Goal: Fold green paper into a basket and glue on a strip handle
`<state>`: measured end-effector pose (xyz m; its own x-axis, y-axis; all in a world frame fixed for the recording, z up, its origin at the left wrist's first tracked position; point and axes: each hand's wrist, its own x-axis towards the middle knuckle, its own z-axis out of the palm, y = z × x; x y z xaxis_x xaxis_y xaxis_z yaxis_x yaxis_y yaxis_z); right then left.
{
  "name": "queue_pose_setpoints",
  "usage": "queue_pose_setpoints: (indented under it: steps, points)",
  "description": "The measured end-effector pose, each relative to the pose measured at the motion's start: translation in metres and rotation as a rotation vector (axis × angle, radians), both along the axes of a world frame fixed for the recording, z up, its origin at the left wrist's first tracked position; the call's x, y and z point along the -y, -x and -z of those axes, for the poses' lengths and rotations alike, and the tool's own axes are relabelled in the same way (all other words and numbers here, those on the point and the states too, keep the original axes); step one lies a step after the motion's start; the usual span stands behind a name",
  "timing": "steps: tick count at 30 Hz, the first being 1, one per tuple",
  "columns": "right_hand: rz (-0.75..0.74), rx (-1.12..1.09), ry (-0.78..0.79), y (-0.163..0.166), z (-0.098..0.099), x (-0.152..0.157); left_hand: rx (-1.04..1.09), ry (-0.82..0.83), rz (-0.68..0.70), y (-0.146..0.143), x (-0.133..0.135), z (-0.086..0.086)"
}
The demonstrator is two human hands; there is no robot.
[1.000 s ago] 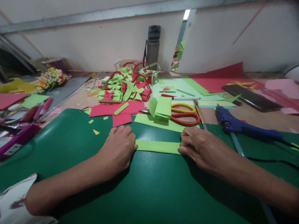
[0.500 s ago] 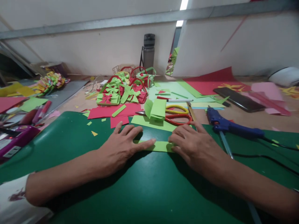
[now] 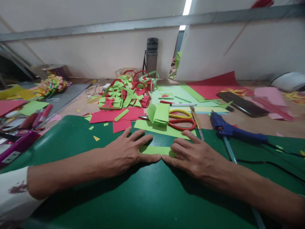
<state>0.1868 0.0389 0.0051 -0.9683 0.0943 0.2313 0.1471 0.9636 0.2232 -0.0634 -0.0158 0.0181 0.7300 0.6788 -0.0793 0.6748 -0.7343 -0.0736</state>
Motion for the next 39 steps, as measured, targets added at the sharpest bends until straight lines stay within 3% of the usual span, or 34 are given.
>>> queue_pose_setpoints:
  steps: [9, 22, 26, 27, 29, 32, 39]
  points:
    - [-0.021, 0.016, -0.005, 0.001, -0.001, 0.001, 0.023, -0.026, -0.047, 0.018, 0.007, 0.005]
    - [-0.027, 0.018, -0.014, 0.001, -0.002, -0.002, 0.074, -0.139, -0.28, 0.055, 0.043, 0.007]
    - [-0.004, 0.032, 0.025, 0.0, -0.002, -0.001, 0.195, -0.237, -0.296, 0.028, 0.05, -0.003]
    - [0.0, 0.035, 0.033, 0.0, -0.002, -0.001, 0.243, -0.233, -0.235, 0.016, 0.049, -0.004]
    - [0.018, 0.04, 0.047, 0.002, -0.003, 0.001, 0.257, -0.175, -0.14, -0.01, 0.045, -0.003]
    - [0.04, 0.045, 0.054, 0.004, -0.003, 0.002, 0.201, -0.065, -0.123, -0.036, 0.036, 0.004]
    - [0.077, -0.119, 0.12, -0.019, -0.005, -0.009, 0.249, 0.018, -0.092, -0.038, 0.031, 0.012]
